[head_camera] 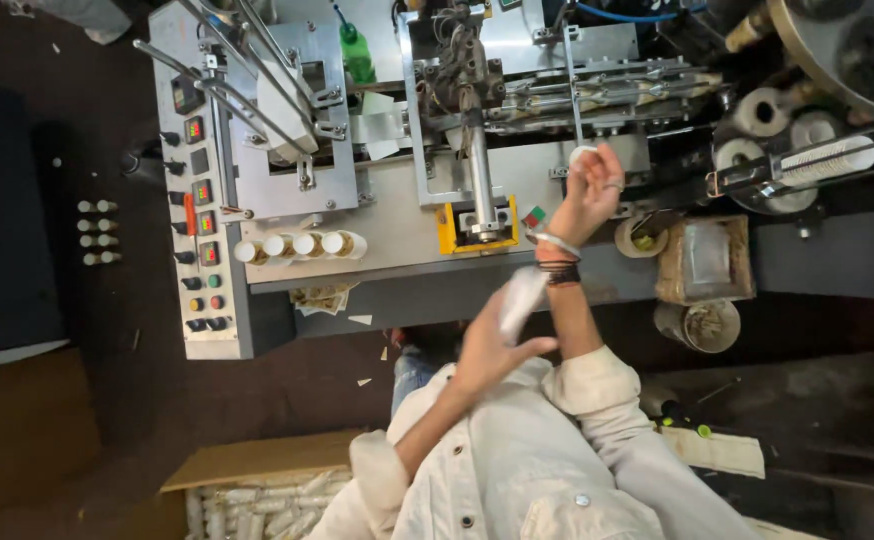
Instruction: Packing paper cups into plastic sleeves and organizing them by a manufacturing machine.
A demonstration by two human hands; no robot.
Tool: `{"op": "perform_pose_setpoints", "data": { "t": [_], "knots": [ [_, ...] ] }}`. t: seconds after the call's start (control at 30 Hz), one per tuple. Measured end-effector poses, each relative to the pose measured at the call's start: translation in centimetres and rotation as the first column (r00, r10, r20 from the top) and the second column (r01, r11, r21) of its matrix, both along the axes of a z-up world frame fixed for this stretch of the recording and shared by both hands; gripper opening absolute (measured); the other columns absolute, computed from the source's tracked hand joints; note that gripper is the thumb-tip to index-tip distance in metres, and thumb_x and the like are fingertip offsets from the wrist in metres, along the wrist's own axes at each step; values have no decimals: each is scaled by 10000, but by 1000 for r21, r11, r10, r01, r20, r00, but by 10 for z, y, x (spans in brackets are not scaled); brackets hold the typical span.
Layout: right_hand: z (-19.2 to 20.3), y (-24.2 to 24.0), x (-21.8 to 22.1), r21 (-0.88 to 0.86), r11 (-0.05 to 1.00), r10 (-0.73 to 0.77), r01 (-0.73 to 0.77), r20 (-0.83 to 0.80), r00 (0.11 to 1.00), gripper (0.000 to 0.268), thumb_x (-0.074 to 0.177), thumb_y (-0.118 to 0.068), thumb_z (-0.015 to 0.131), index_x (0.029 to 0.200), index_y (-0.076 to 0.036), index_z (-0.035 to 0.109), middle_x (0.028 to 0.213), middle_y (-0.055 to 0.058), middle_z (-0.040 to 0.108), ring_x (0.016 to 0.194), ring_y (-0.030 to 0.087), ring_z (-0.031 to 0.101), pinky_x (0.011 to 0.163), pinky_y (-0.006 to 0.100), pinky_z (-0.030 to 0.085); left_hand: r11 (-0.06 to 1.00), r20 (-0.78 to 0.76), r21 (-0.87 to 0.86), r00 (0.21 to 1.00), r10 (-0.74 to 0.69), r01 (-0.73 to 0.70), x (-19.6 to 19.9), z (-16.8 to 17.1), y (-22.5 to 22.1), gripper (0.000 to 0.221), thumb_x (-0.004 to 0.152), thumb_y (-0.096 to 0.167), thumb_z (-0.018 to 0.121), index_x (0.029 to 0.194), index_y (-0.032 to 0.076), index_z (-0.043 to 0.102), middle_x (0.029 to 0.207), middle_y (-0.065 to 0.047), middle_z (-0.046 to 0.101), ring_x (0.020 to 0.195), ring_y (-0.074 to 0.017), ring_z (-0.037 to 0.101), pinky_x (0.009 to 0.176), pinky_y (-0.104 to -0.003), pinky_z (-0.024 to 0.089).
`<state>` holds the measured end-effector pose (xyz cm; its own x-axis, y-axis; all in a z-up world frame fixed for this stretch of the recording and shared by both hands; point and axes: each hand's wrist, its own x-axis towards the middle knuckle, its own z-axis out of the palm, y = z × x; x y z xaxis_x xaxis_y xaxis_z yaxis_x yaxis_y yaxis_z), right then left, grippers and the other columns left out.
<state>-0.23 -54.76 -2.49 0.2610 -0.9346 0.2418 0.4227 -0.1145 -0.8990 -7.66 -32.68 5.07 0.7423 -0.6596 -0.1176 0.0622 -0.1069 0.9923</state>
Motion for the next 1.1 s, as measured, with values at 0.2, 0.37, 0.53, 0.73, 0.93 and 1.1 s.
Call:
{"op": "perform_pose_setpoints", "data": {
  "t": [0.2, 0.37, 0.53, 0.73, 0.93, 1.1],
  "knots": [
    [30, 26, -2, -14, 992, 123, -123, 29, 992, 453, 987, -151, 737, 1354, 31, 543, 1172, 62, 615, 1093, 143, 585, 1027, 308, 482, 996, -130, -70, 991, 39, -49, -13, 3, -43, 960, 715, 324, 924, 1444, -74, 442, 1320, -198, 621, 1229, -239, 600, 1063, -347, 466],
    [17, 18, -7, -11, 987, 160, -161, -51, 986, 437, 986, -178, 732, 1340, 16, 565, 1158, 67, 629, 1076, 134, 601, 990, 290, 496, 987, -178, -154, 984, 6, -34, -32, -95, -33, 476, 937, 169, 750, 1314, -93, 624, 1163, -194, 739, 1085, -201, 685, 974, -333, 545],
    [13, 10, -11, 105, 984, 153, -146, -55, 987, 419, 953, -197, 747, 1295, -12, 591, 1119, 37, 637, 1035, 122, 614, 917, 270, 502, 984, -426, -141, 904, 41, -111, 7, -25, -6, 338, 924, 82, 644, 1248, -13, 647, 1034, -129, 785, 877, -150, 761, 656, -267, 500],
    [2, 18, -7, 114, 988, 116, -105, -98, 988, 334, 975, -182, 738, 1252, -34, 625, 1060, 7, 645, 964, 100, 609, 826, 251, 476, 979, -242, -130, 963, 119, -154, -6, -27, 1, 206, 926, 154, 747, 1088, 29, 723, 932, -116, 742, 759, -148, 709, 653, -285, 562],
    [14, 47, 8, 239, 965, 120, -109, -31, 992, 279, 961, -116, 705, 1216, -33, 625, 1006, 15, 661, 920, 101, 623, 782, 245, 480, 997, 313, -48, 947, 70, -58, 1, 17, -7, 313, 773, 236, 890, 883, 36, 676, 787, -100, 643, 685, -206, 610, 627, -339, 507],
    [8, 77, 22, 363, 921, 112, -144, 110, 988, 259, 928, -43, 698, 1175, -27, 622, 981, 32, 667, 878, 118, 634, 723, 245, 492, 994, 166, 25, 981, 96, -102, 5, -12, 4, 390, 760, 230, 927, 748, 33, 591, 679, -96, 571, 591, -205, 526, 579, -334, 470]
  ]
}}
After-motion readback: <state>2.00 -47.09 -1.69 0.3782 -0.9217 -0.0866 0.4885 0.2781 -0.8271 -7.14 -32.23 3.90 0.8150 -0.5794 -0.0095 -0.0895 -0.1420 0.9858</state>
